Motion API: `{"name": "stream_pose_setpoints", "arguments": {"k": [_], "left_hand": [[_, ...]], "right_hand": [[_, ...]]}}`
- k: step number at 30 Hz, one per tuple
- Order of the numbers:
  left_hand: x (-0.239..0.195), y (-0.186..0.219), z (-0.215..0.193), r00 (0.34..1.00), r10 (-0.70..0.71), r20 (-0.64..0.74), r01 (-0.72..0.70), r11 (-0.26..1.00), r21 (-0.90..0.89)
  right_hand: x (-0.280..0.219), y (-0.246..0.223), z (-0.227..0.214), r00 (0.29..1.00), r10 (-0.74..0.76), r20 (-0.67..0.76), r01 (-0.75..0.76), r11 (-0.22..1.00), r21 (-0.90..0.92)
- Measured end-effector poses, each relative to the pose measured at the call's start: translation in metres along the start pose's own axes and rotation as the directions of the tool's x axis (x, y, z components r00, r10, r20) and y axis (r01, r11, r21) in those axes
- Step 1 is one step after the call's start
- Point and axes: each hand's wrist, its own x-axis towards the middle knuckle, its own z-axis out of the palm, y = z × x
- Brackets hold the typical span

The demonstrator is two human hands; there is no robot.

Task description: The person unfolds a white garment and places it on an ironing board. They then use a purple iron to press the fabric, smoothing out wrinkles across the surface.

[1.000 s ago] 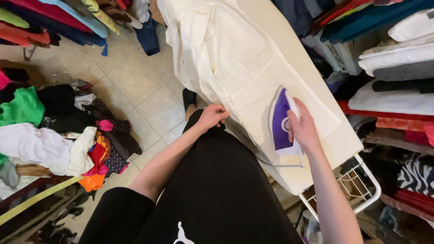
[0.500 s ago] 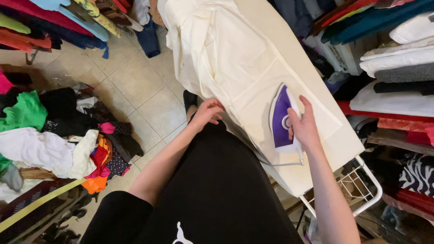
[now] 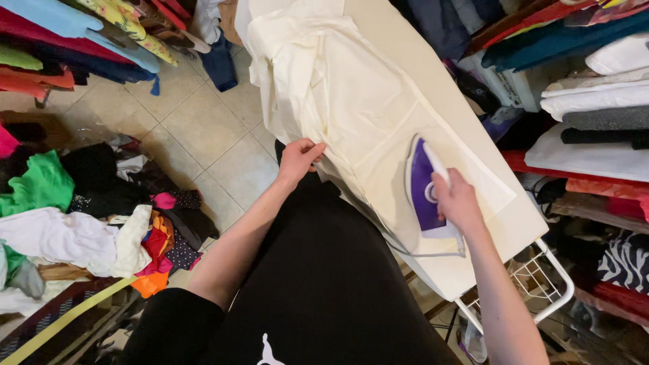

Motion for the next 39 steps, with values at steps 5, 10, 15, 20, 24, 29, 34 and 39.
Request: {"name": "stream_pose_setpoints", "arguments": {"k": [5,10,15,20,24,29,34,39], "left_hand": [[0.011,0.004,-0.008,0.999,-0.012,0.047,0.007,0.994,0.106],[0.015,0.019,-0.017,0.991,-0.045,0.128,0.025,0.988,0.153],[0.024,0.026,-0.023,0.975,-0.107,0.195,0.063,0.973,0.223],[0.030,0.027,-0.025,0.965,-0.139,0.222,0.088,0.971,0.223],[0.037,0.018,-0.025,0.961,-0.137,0.241,0.083,0.971,0.222],[0.035,0.024,-0.026,0.959,-0.143,0.243,0.086,0.969,0.230],[0.034,0.030,-0.026,0.959,-0.135,0.251,0.073,0.968,0.239],[0.039,0.018,-0.026,0.961,-0.131,0.245,0.078,0.974,0.214]], "right_hand": [[0.010,-0.004,0.001,0.994,0.105,0.036,-0.111,0.952,0.284],[-0.023,-0.075,-0.002,0.962,0.116,0.247,-0.021,0.934,-0.355],[0.004,-0.075,-0.016,0.994,0.083,0.076,-0.043,0.904,-0.425],[0.050,-0.017,-0.017,0.988,0.151,-0.023,-0.151,0.943,-0.297],[0.017,-0.078,-0.021,0.971,0.162,0.176,-0.091,0.929,-0.358],[0.051,-0.044,-0.024,0.992,0.127,0.008,-0.117,0.938,-0.326],[0.047,-0.061,-0.026,0.989,0.144,0.043,-0.123,0.939,-0.322],[0.086,-0.002,-0.028,0.994,0.095,-0.051,-0.108,0.880,-0.462]]}}
